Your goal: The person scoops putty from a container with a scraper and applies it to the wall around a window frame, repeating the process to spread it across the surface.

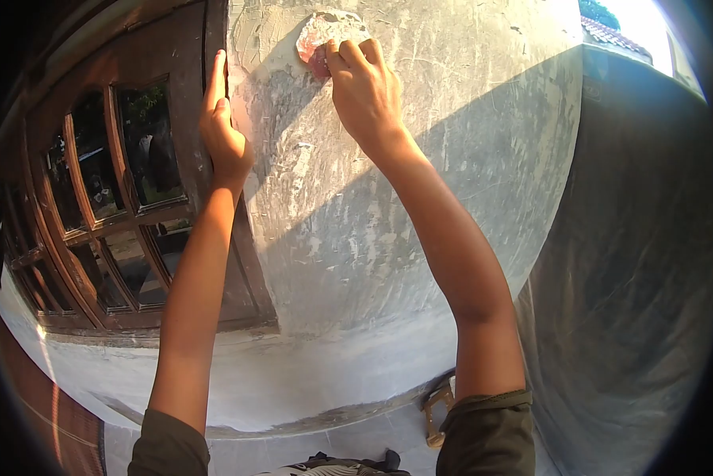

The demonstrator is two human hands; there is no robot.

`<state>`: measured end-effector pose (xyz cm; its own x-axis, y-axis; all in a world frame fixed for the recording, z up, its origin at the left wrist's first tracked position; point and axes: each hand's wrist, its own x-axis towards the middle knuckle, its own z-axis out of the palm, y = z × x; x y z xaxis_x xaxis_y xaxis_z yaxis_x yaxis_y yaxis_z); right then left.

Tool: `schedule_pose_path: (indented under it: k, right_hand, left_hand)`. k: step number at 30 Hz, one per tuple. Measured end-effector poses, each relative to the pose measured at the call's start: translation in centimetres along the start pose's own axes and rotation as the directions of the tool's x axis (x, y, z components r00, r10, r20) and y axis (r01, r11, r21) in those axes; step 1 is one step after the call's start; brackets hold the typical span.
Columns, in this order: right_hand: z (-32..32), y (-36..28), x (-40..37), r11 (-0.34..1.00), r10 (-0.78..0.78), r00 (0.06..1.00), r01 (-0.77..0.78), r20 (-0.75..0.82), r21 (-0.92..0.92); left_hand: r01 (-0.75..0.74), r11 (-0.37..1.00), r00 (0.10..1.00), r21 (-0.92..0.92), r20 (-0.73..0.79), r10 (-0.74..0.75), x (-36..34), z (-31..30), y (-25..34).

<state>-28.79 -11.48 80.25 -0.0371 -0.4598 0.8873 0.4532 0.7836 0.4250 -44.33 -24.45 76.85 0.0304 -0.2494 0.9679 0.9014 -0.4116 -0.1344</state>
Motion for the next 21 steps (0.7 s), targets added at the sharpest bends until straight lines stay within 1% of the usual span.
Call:
schedule_pose_path:
  k: [2, 4, 6, 10, 12, 13, 15, 16, 17, 18, 19, 21]
  right_hand:
    - [-0.1, -1.1, -1.0, 0.997, 0.065, 0.996, -0.063, 0.053, -0.037]
    - [-0.4, -2.2, -2.1, 0.996, 0.075, 0.995, -0.072, 0.069, -0.042]
    - [-1.1, -3.6, -3.1, 0.995, 0.094, 0.991, -0.09, 0.093, -0.048]
    - [-3.6, -6.2, -4.6, 0.989, 0.142, 0.98, -0.147, 0.137, 0.023]
    - [-5.0, -6.9, -4.3, 0.922, 0.179, 0.978, -0.203, 0.104, 0.329]
    - [-5.2, -6.1, -3.1, 0.924, 0.177, 0.979, -0.2, 0.1, 0.327]
    - [-4.9, -3.1, -0.7, 0.957, 0.189, 0.972, -0.151, -0.137, 0.249]
    - [-4.1, -1.6, 0.1, 0.976, 0.162, 0.976, -0.137, -0.147, 0.171]
    - [-3.3, -0.1, 0.7, 0.988, 0.135, 0.979, -0.122, -0.155, 0.094]
    - [-2.2, 1.2, 0.8, 0.994, 0.108, 0.988, -0.105, -0.113, 0.031]
    - [-1.8, 1.6, 0.4, 0.994, 0.108, 0.988, -0.105, -0.115, 0.032]
    - [-0.8, 2.0, -0.5, 0.993, 0.088, 0.996, -0.086, 0.025, -0.081]
  left_hand:
    - [-0.01, 1.0, 1.0, -0.002, 0.003, 0.01, 0.0, 0.0, -0.2]
    - [-0.02, 1.0, 1.0, -0.008, 0.011, 0.02, 0.1, 0.1, -0.8]
    - [-0.116, 0.992, 0.992, -0.059, -0.049, 0.113, 0.0, 0.4, -1.5]
    - [-0.053, 0.998, 0.998, -0.028, -0.028, 0.052, -0.1, 0.1, 0.6]
    - [-0.158, 0.987, 0.984, -0.032, -0.092, 0.154, -0.1, 0.5, 0.5]
    - [-0.162, 0.986, 0.983, -0.034, -0.094, 0.158, 0.1, 0.5, 0.3]
    - [-0.042, 0.997, 0.998, -0.065, -0.04, 0.04, 0.0, 0.2, 0.0]
    - [-0.121, 0.989, 0.988, -0.089, -0.103, 0.111, 0.0, 0.7, 0.4]
    - [-0.119, 0.989, 0.989, -0.088, -0.1, 0.111, -0.1, 0.5, 0.3]
    - [-0.072, 0.995, 0.996, -0.063, -0.054, 0.068, 0.0, 0.2, 0.2]
    - [-0.026, 0.999, 1.0, -0.036, -0.012, 0.026, 0.1, 0.0, 0.0]
    - [-0.04, 0.998, 0.999, -0.05, -0.017, 0.039, 0.1, 0.0, -0.3]
